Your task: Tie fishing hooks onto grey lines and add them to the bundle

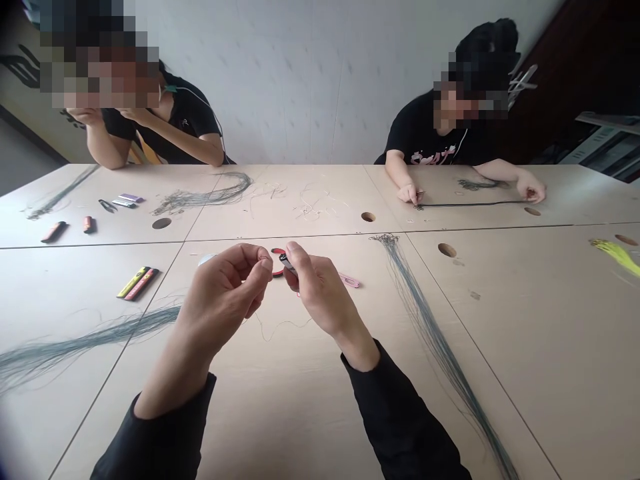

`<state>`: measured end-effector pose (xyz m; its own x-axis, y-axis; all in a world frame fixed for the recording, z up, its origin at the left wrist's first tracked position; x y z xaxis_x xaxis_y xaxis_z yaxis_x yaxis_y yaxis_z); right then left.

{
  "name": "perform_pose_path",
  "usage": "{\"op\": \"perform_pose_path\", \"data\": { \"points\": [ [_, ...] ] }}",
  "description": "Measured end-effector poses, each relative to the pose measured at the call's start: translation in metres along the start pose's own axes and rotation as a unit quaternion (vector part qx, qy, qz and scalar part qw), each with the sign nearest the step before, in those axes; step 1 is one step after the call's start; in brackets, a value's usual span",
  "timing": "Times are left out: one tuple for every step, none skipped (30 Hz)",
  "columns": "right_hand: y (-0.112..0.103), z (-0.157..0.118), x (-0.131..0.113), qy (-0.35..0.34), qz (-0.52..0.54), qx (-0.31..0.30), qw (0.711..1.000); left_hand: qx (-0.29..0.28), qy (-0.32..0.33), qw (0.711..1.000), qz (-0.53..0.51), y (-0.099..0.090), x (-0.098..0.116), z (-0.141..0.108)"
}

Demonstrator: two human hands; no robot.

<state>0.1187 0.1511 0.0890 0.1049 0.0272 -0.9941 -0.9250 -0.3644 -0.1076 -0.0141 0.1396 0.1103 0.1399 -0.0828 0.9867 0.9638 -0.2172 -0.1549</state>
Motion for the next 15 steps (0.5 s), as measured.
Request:
{"op": "perform_pose_path", "data": {
  "points": [
    [0.0009,0.0005,0.0009,0.003,0.006,0.0,1.0,-0.001,0.0,1.0,-0.003,0.0,-0.0001,-0.0002],
    [0.0018,0.0008,0.0015,0.006,0.012,-0.001,1.0,-0.001,0.001,1.0,-0.007,-0.0001,-0.0002,-0.0002],
    [0.0024,0.0011,0.0018,0.007,0.017,-0.001,1.0,-0.001,0.002,1.0,-0.01,-0.0002,-0.0004,0.0],
    [0.0028,0.0014,0.0018,0.007,0.021,-0.001,1.0,-0.001,0.003,1.0,-0.013,-0.0002,-0.0008,0.0003],
    [0.0034,0.0016,0.0017,0.007,0.024,-0.002,1.0,-0.001,0.003,1.0,-0.015,-0.0001,-0.0013,0.0008],
    [0.0039,0.0019,0.0018,0.007,0.028,-0.002,1.0,0.0,0.002,1.0,-0.016,0.0001,-0.0022,0.0014],
    [0.0043,0.0021,0.0019,0.008,0.031,-0.001,0.999,0.0,0.0,1.0,-0.016,0.0005,-0.0032,0.0021],
    [0.0047,0.0022,0.0021,0.009,0.035,0.001,0.999,0.0,-0.002,1.0,-0.016,0.0009,-0.0042,0.0027],
    [0.005,0.0023,0.0024,0.01,0.039,0.005,0.999,0.0,-0.004,1.0,-0.017,0.0014,-0.0052,0.0032],
    [0.0054,0.0023,0.0028,0.011,0.044,0.008,0.999,-0.001,-0.005,1.0,-0.017,0.002,-0.0062,0.0036],
    [0.0059,0.0021,0.0033,0.014,0.048,0.013,0.999,-0.002,-0.006,1.0,-0.019,0.0026,-0.0068,0.0039],
    [0.0064,0.0019,0.0038,0.015,0.053,0.016,0.998,-0.003,-0.006,1.0,-0.021,0.0032,-0.0071,0.004],
    [0.0069,0.0016,0.0041,0.016,0.059,0.02,0.998,-0.005,-0.005,1.0,-0.024,0.0037,-0.0072,0.004],
    [0.0073,0.0013,0.0043,0.016,0.064,0.022,0.998,-0.007,-0.004,1.0,-0.026,0.0042,-0.007,0.0039],
    [0.0077,0.001,0.0044,0.016,0.068,0.024,0.997,-0.009,-0.003,1.0,-0.029,0.0045,-0.0067,0.0038]
  ]
}}
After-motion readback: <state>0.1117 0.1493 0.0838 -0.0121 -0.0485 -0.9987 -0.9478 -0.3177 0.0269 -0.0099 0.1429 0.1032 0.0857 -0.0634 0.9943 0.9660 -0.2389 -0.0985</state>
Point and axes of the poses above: each hand's wrist, its own z-axis towards the middle knuckle, its own y-axis out of the palm, x = y × z, the point moved 8 cm from there along z, towards the middle knuckle, and after that the axes turned 10 degrees about -x, right-handed, at the moved point
